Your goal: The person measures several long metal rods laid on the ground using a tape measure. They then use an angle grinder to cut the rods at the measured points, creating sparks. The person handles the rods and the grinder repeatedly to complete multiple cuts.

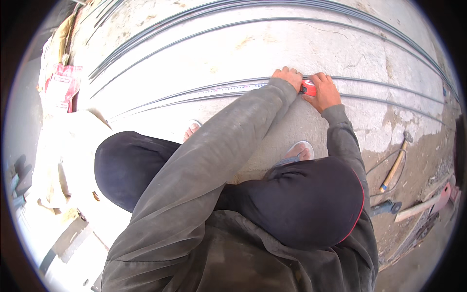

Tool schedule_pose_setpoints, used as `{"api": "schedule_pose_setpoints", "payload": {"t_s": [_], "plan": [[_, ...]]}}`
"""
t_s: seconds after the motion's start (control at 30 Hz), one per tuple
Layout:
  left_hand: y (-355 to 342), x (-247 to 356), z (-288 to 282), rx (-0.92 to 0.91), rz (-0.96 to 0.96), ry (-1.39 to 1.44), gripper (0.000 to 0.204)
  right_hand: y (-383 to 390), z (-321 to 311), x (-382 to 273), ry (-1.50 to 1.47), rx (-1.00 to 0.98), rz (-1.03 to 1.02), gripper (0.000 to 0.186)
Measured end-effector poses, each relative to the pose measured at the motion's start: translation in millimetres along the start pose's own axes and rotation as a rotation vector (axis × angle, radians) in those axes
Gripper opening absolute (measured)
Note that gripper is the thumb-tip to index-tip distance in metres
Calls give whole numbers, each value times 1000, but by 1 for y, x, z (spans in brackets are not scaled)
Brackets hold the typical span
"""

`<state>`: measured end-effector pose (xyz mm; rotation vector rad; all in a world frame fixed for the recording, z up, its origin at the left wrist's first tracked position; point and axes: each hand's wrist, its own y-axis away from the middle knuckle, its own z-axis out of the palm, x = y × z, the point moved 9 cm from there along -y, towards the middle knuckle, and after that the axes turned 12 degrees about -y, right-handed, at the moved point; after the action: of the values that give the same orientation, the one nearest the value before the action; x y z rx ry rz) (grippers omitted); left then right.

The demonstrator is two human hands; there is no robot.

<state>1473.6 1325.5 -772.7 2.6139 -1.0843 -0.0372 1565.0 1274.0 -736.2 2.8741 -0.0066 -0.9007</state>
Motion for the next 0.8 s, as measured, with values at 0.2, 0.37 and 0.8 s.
{"api": "schedule_pose_setpoints", "payload": {"t_s": [0.2,0.37,0.8], "plan": [[23,-47,9,-322,44,66,26,-1,-4,-43,-89,-38,-4,50],[140,-141,-40,-797,163,-61,34,18,25,-126,-429,-168,-71,51],[355,-290,-10,-738,-74,174,34,88,81,-98,-550,-416,-9,60]]}}
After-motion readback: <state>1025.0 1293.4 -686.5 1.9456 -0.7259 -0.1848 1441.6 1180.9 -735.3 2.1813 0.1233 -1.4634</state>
